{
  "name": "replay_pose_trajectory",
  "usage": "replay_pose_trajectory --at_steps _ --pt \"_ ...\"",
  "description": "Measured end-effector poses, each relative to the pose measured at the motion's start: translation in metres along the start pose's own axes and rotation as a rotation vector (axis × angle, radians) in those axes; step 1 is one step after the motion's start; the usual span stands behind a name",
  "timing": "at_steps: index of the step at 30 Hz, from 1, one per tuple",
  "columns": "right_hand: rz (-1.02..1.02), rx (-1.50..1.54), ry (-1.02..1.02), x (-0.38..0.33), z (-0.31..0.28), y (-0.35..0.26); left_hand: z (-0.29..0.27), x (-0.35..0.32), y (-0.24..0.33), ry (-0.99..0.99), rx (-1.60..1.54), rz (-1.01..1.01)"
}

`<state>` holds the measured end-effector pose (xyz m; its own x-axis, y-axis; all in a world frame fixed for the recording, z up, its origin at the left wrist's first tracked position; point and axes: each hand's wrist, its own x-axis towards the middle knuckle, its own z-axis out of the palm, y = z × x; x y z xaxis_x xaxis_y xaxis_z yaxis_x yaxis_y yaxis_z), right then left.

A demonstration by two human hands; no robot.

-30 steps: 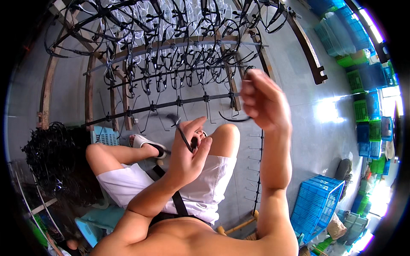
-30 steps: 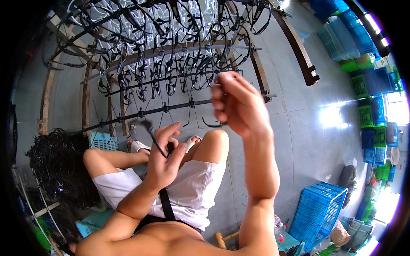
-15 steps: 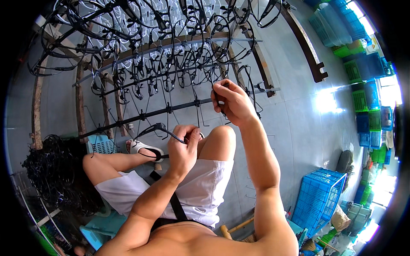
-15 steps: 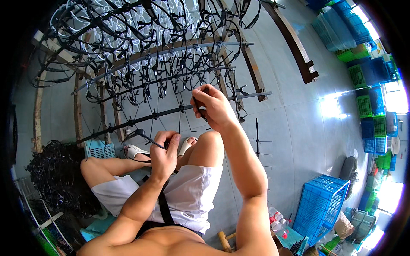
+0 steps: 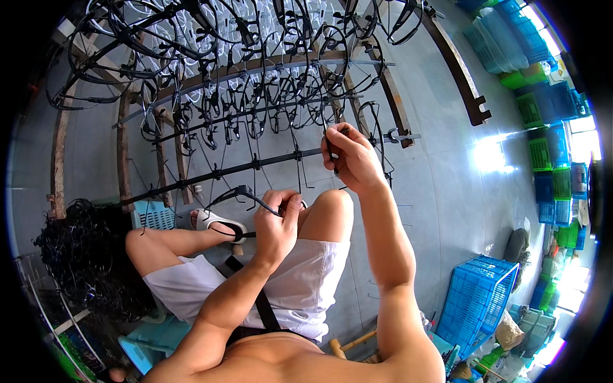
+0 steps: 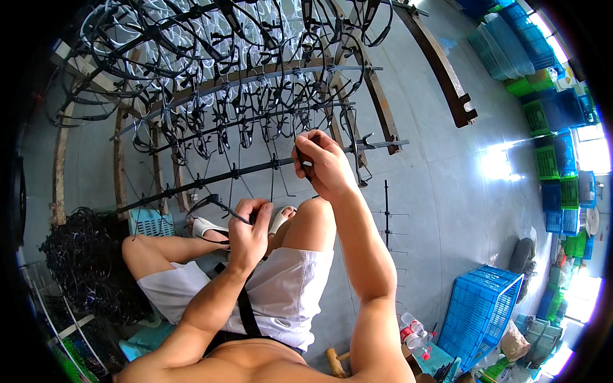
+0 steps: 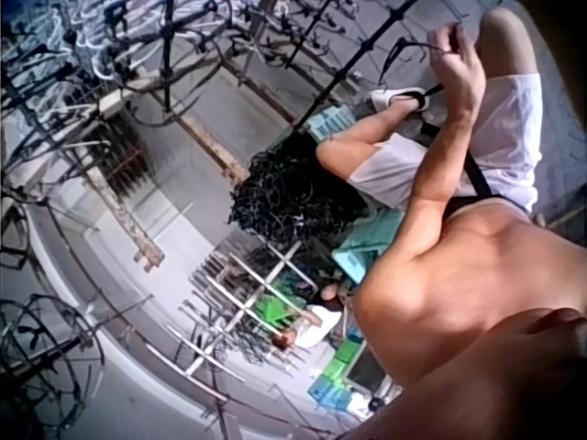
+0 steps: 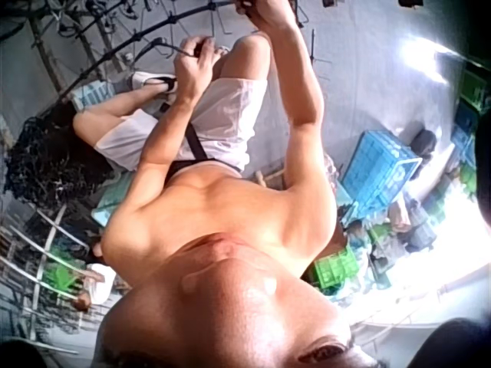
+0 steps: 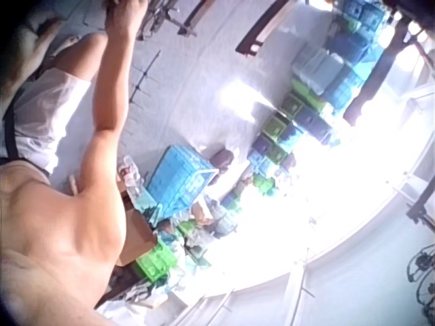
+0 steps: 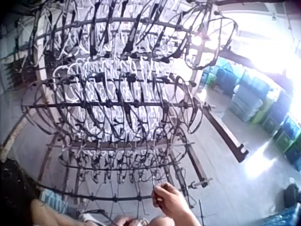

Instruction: The person repeatedly picks up black elastic headbands from a basket and attaches them to a metal rack. The person handles the headbands one at a time, looping them onto hooks on the rack.

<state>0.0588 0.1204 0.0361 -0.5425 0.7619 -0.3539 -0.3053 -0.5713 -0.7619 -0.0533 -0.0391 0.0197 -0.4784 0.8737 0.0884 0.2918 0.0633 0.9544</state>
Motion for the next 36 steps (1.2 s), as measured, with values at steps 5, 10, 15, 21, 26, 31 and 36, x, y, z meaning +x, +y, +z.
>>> replay_pose_trajectory --at_steps 5,10,15,21,26,31,36 --pt "-0.033 -0.042 -0.010 -0.004 0.002 0.001 0.001 0.000 0.003 0.009 -0.057 -0.033" --pt "-0.025 -0.211 0.026 -0.017 0.001 -0.006 0.002 0.010 0.016 0.051 -0.114 -0.093" --pt "0.043 -0.233 0.084 -0.025 0.010 -0.009 0.003 0.017 0.010 0.089 -0.089 -0.135" --pt "0.017 -0.191 0.082 -0.025 0.010 -0.011 0.002 0.015 0.005 0.080 -0.049 -0.096" --pt "0.002 -0.155 0.087 -0.020 0.008 -0.012 0.002 0.011 0.008 0.018 -0.125 -0.112" --pt "-0.497 -0.699 0.316 -0.026 0.018 0.001 -0.002 -0.001 0.006 -0.131 -0.332 -0.317" --pt "-0.597 -1.078 -0.125 -0.098 0.057 0.028 -0.038 -0.030 0.031 -0.166 -0.425 -0.095"
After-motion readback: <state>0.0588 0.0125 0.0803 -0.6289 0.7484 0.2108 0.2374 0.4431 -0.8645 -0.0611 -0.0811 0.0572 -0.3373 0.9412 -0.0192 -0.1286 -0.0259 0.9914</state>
